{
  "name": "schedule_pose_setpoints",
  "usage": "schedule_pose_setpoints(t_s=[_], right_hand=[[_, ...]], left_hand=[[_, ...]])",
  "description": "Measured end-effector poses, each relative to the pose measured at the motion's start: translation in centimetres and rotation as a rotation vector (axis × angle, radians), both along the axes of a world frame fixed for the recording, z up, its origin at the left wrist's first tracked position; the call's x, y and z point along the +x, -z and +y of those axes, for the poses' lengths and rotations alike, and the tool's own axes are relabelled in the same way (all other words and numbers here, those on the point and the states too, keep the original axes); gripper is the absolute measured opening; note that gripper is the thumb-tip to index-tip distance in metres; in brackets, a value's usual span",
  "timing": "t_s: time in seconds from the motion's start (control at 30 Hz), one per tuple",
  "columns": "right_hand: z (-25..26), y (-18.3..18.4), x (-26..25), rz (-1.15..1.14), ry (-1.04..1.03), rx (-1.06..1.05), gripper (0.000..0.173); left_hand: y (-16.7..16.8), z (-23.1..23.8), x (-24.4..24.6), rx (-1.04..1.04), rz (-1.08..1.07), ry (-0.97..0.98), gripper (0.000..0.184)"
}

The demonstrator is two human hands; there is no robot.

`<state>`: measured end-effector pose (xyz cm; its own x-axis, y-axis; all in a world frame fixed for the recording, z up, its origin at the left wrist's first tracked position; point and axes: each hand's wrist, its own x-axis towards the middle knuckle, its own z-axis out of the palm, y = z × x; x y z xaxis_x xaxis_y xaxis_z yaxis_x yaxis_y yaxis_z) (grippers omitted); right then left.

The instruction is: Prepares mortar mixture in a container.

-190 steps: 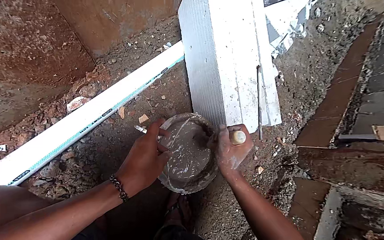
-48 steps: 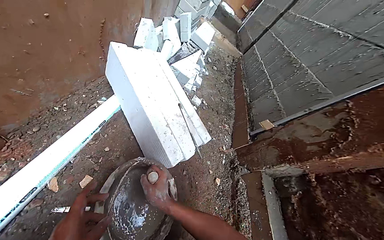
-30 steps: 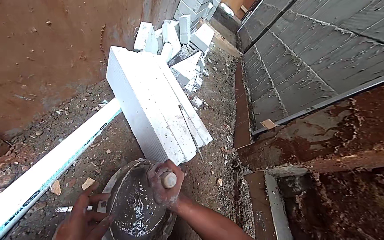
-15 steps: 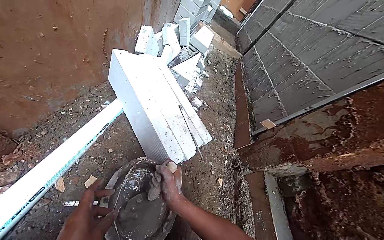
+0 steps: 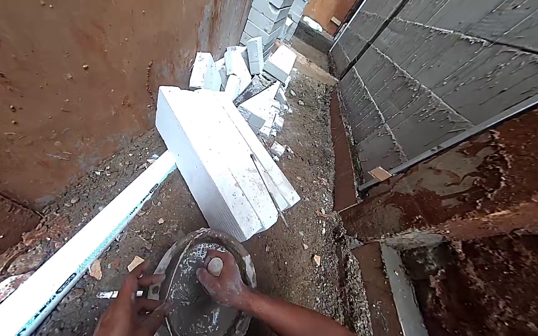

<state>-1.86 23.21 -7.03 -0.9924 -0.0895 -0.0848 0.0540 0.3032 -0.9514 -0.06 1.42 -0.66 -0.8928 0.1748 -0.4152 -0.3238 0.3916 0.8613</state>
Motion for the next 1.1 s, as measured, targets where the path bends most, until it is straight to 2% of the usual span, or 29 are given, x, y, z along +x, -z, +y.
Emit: schedule_pose_setpoints(t_s=[0.1, 0.2, 0.27, 0.33, 0.43, 0.57, 0.67, 0.77, 0.87, 0.97, 1.1], right_hand=[[0.0, -4.3, -1.2, 0.017, -0.048, 0.155, 0.012], [0.1, -7.1, -1.9, 0.364, 0.057, 0.074, 0.011], [0.1, -6.6, -2.2, 0.606, 0.094, 0.011, 0.015], [-0.2, -3.8, -2.5, 0.726, 0.108, -0.031, 0.018], [-1.5, 1.4, -2.0, 0.593, 0.151, -0.157, 0.014], [-3.0, 3.5, -0.5, 0.268, 0.072, -0.271, 0.013], [-3.1, 2.7, -0.3, 0.06, -0.071, -0.192, 0.011], [-2.6, 0.7, -0.5, -0.049, -0.16, -0.039, 0.01], [-1.6, -2.2, -2.3, -0.166, -0.109, 0.05, 0.014], [-0.1, -4.9, -3.5, -0.142, -0.005, -0.07, 0.008], [0.5, -6.8, -2.6, 0.224, 0.068, -0.37, 0.016]], left_hand=[[0.2, -0.1, 0.2, -0.007, 0.003, -0.011, 0.09], [0.2, -0.2, 0.0, -0.014, 0.002, -0.001, 0.09], [0.1, 0.0, -0.1, 0.0, -0.006, -0.002, 0.09], [0.0, 0.1, -0.2, 0.016, -0.015, -0.006, 0.09], [0.0, 0.0, -0.2, 0.031, -0.014, -0.006, 0.09], [0.2, -0.5, -0.1, 0.017, -0.008, 0.001, 0.091], [0.4, -0.5, -0.1, 0.02, -0.022, -0.002, 0.091], [0.6, -0.6, -0.1, 0.028, -0.026, -0.015, 0.092], [1.0, -0.7, 0.0, 0.03, 0.0, -0.031, 0.09], [1.5, -0.4, -0.2, 0.009, 0.046, -0.043, 0.089], [1.6, -0.4, -0.2, -0.022, 0.046, -0.038, 0.086]])
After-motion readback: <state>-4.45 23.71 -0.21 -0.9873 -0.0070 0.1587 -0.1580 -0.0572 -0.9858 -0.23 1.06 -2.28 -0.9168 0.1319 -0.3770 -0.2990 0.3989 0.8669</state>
